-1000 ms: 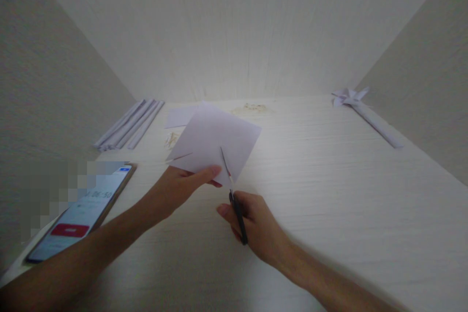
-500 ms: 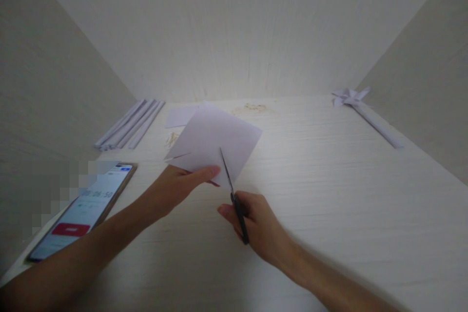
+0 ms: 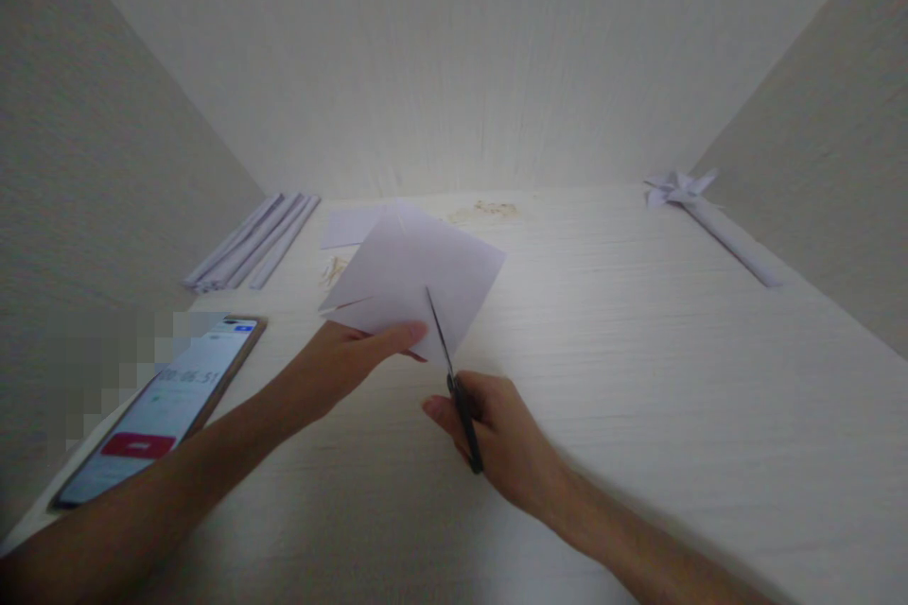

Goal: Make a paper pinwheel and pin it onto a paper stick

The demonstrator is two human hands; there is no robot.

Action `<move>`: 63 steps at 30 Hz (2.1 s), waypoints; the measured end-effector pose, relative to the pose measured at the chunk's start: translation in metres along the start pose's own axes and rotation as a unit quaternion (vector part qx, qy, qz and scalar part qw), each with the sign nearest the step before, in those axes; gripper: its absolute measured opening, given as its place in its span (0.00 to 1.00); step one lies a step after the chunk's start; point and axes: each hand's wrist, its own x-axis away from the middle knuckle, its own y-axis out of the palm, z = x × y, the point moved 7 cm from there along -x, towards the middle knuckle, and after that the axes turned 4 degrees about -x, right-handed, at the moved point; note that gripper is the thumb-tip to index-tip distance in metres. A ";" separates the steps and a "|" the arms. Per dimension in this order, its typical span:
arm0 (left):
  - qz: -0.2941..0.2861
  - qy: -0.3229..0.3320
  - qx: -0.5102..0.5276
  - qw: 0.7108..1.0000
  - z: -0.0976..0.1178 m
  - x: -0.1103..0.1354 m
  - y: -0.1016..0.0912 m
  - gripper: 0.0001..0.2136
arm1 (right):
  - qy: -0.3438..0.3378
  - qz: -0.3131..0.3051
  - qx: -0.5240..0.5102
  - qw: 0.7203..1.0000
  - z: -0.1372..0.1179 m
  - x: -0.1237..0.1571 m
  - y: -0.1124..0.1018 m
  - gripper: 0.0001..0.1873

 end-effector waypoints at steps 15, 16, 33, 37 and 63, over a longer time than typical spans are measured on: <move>0.076 0.047 0.037 0.995 0.007 -0.005 -0.020 0.09 | -0.018 -0.025 0.027 0.999 -0.008 0.000 0.002 0.21; 0.091 0.057 0.040 0.993 0.009 -0.006 -0.025 0.09 | -0.015 -0.026 0.026 0.999 -0.008 0.001 0.002 0.20; 0.024 0.110 -0.028 0.993 -0.004 -0.026 -0.029 0.03 | -0.067 0.226 -0.211 0.949 0.007 -0.010 -0.046 0.12; 0.011 0.091 0.002 0.996 -0.008 -0.022 -0.019 0.06 | -0.064 0.255 -0.213 0.941 0.009 -0.009 -0.048 0.13; 0.029 0.058 0.115 0.991 0.003 -0.012 -0.015 0.10 | -0.048 0.003 -0.087 0.995 -0.003 0.001 -0.006 0.25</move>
